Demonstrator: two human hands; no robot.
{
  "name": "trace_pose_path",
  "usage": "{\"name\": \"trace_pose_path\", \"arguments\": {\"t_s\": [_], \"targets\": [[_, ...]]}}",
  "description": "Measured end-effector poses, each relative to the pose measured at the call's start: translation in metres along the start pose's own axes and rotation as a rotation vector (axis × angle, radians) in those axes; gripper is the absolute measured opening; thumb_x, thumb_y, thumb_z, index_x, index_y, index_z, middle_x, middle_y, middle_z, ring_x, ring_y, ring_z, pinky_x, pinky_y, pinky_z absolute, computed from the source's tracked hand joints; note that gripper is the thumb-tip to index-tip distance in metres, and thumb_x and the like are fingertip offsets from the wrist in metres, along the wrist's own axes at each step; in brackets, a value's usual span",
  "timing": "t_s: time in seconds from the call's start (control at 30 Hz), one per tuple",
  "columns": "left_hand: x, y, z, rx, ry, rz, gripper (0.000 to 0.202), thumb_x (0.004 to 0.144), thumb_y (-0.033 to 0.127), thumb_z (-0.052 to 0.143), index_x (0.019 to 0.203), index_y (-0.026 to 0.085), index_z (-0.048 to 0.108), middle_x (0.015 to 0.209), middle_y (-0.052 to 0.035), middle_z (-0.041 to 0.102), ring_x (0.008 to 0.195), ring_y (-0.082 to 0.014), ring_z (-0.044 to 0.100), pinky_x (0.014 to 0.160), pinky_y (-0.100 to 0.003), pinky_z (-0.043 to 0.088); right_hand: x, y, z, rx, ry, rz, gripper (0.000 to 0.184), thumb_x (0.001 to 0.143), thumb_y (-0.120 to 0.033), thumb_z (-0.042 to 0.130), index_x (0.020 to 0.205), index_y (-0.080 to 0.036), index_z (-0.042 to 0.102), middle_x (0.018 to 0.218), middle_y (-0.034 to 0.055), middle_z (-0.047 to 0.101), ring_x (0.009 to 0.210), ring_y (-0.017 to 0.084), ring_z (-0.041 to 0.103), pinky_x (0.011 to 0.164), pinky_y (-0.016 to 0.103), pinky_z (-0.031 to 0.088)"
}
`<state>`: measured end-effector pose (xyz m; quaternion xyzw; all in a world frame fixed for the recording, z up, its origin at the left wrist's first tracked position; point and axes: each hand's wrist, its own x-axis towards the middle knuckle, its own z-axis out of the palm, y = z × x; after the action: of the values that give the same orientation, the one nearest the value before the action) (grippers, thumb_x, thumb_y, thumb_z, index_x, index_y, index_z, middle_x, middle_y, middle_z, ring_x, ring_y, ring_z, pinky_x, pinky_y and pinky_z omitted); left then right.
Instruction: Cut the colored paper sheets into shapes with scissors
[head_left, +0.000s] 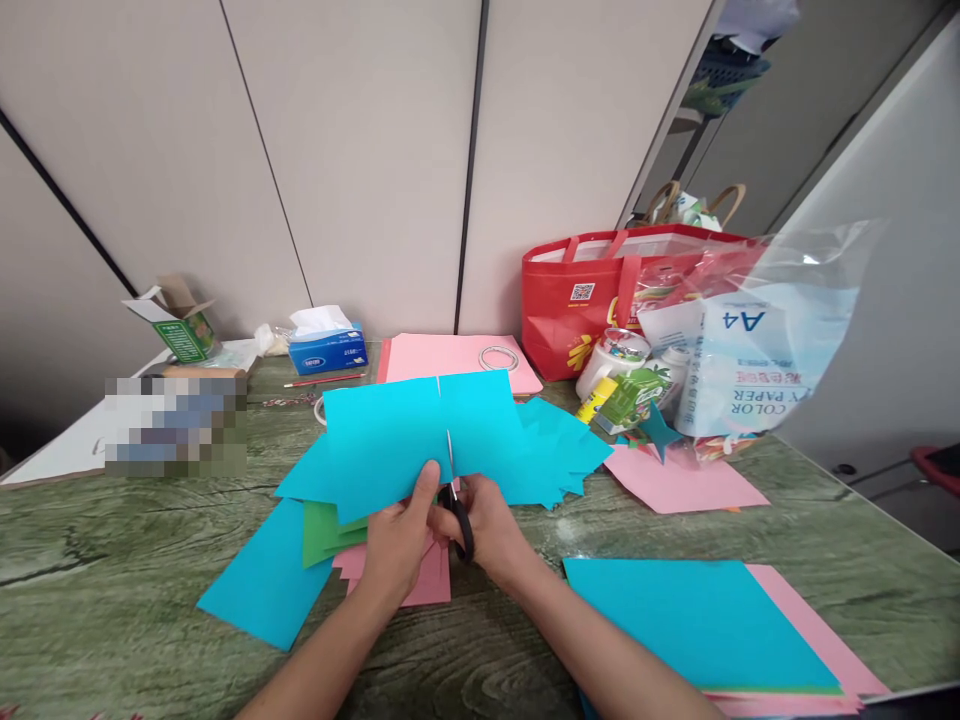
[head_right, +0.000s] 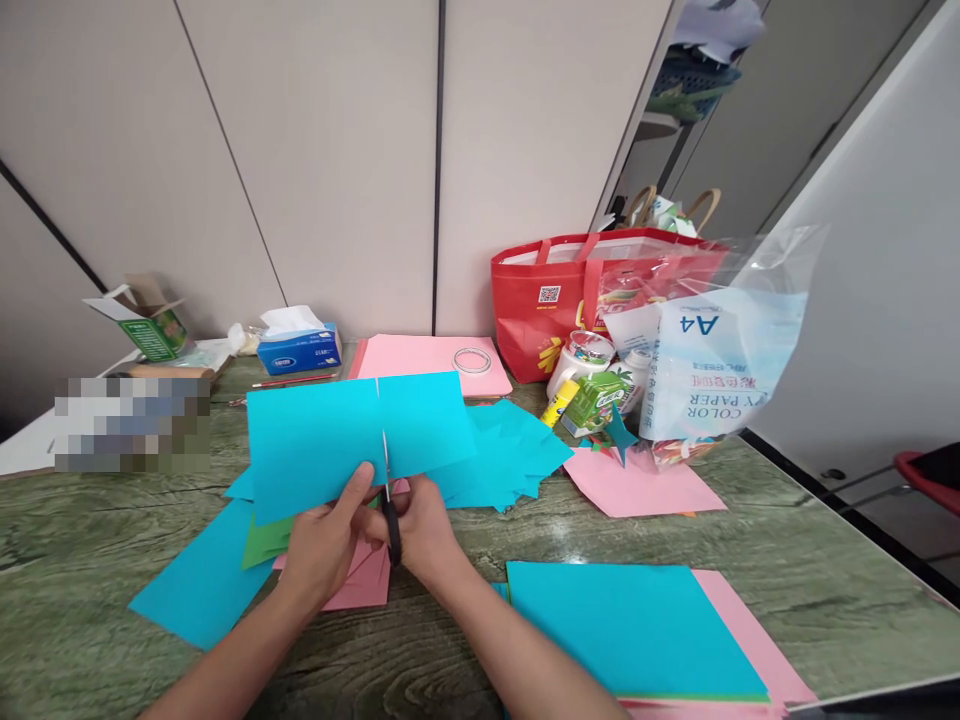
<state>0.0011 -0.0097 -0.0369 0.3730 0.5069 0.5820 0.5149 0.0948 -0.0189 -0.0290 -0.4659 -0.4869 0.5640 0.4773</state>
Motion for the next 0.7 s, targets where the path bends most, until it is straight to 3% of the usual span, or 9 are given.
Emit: {"name": "trace_pose_path", "arguments": {"t_s": [0.27, 0.53, 0.63, 0.7], "targets": [[-0.004, 0.009, 0.004, -0.08, -0.07, -0.134, 0.035, 0.053, 0.045, 0.071, 0.048, 0.015, 0.054, 0.044, -0.0004, 0.053, 0.041, -0.0125, 0.047, 0.042, -0.026, 0.04, -0.001, -0.001, 0.0, 0.014, 0.003, 0.019, 0.028, 0.056, -0.029, 0.07, 0.058, -0.018, 0.044, 0.042, -0.0052, 0.049, 0.039, 0.009, 0.046, 0.039, 0.019, 0.034], [-0.007, 0.01, 0.005, -0.099, -0.107, -0.205, 0.039, 0.053, 0.046, 0.071, 0.042, 0.016, 0.048, 0.036, 0.003, 0.044, 0.034, -0.01, 0.041, 0.036, -0.025, 0.036, -0.001, 0.001, 0.002, 0.002, 0.015, 0.049, 0.033, 0.058, -0.036, 0.07, 0.068, -0.018, 0.044, 0.038, -0.0074, 0.046, 0.036, 0.009, 0.043, 0.037, 0.02, 0.033], [-0.005, 0.008, 0.003, -0.104, -0.086, -0.202, 0.036, 0.054, 0.045, 0.072, 0.046, 0.015, 0.053, 0.039, 0.0006, 0.051, 0.037, -0.0121, 0.046, 0.04, -0.027, 0.04, -0.001, 0.002, 0.002, 0.004, -0.011, 0.029, 0.034, 0.058, -0.039, 0.07, 0.067, -0.018, 0.045, 0.041, -0.0064, 0.048, 0.037, 0.009, 0.044, 0.039, 0.021, 0.035], [-0.002, 0.009, 0.002, -0.15, -0.061, -0.158, 0.03, 0.055, 0.041, 0.073, 0.06, 0.013, 0.062, 0.055, -0.0039, 0.063, 0.052, -0.0166, 0.058, 0.053, -0.029, 0.047, -0.001, 0.003, 0.001, 0.043, -0.026, -0.01, 0.036, 0.057, -0.039, 0.071, 0.07, -0.018, 0.046, 0.048, -0.0051, 0.051, 0.043, 0.01, 0.048, 0.043, 0.021, 0.037]]}}
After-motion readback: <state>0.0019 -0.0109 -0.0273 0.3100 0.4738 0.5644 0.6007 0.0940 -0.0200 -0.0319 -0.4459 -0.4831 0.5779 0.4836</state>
